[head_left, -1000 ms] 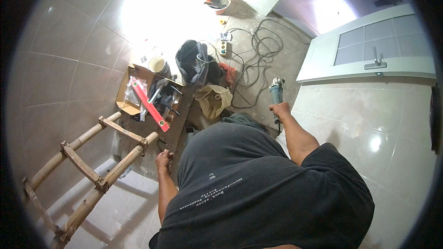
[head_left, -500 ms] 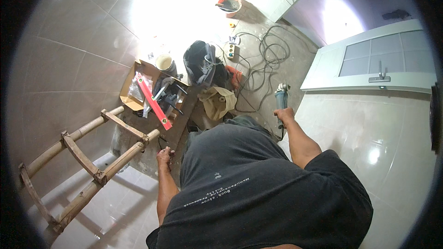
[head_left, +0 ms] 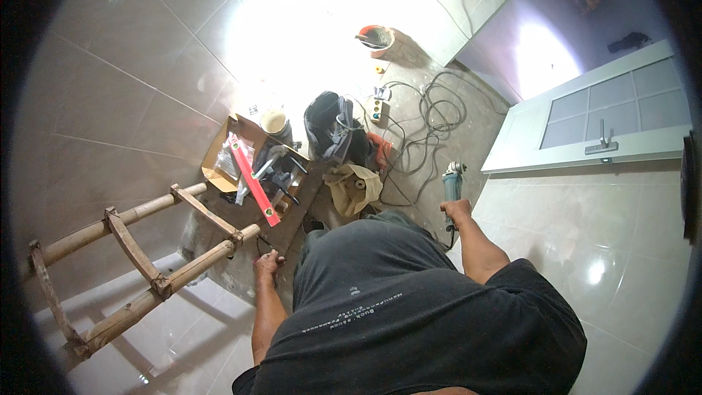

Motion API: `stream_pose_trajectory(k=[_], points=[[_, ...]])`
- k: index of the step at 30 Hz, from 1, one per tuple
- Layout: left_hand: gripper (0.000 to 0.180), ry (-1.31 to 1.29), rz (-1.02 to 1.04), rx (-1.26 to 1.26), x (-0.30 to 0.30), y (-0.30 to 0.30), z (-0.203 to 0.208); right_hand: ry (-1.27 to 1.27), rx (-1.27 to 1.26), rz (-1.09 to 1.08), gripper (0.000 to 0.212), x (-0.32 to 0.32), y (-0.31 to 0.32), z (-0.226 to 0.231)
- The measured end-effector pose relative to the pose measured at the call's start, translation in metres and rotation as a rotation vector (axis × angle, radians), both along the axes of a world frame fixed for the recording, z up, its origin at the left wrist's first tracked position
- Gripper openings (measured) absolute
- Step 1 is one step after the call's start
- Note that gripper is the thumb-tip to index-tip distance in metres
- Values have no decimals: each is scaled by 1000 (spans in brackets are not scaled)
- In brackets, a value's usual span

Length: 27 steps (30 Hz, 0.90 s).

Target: The person sits on the floor and handles a black plastic pipe fitting, wrapping its threads with white tape. They then stand up and use an angle grinder to cut a hole in a white tiled wall.

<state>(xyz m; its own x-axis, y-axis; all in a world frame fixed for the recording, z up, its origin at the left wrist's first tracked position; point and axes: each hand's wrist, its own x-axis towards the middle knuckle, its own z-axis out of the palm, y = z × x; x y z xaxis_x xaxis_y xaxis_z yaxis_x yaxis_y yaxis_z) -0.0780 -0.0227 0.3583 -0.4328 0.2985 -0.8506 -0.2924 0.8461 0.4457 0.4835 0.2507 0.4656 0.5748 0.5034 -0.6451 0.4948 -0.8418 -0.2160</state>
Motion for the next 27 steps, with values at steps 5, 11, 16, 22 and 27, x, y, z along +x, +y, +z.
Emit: stream_pose_trajectory(k=[5,11,16,22,27], points=[[36,7,-10,25,4,1,8,-8,-3,2,52,7,-4,-10],[31,-33,-15,11,-1,-3,6,35,39,-3,47,12,-9,-19],[32,25,-85,-22,-19,-14,2,63,-46,17,52,0,-6,-20],[35,19,-34,-21,11,10,22,-25,38,8,45,25,-10,-30],[32,33,-9,-22,7,3,20,9,-19,14,46,17,-10,-29]])
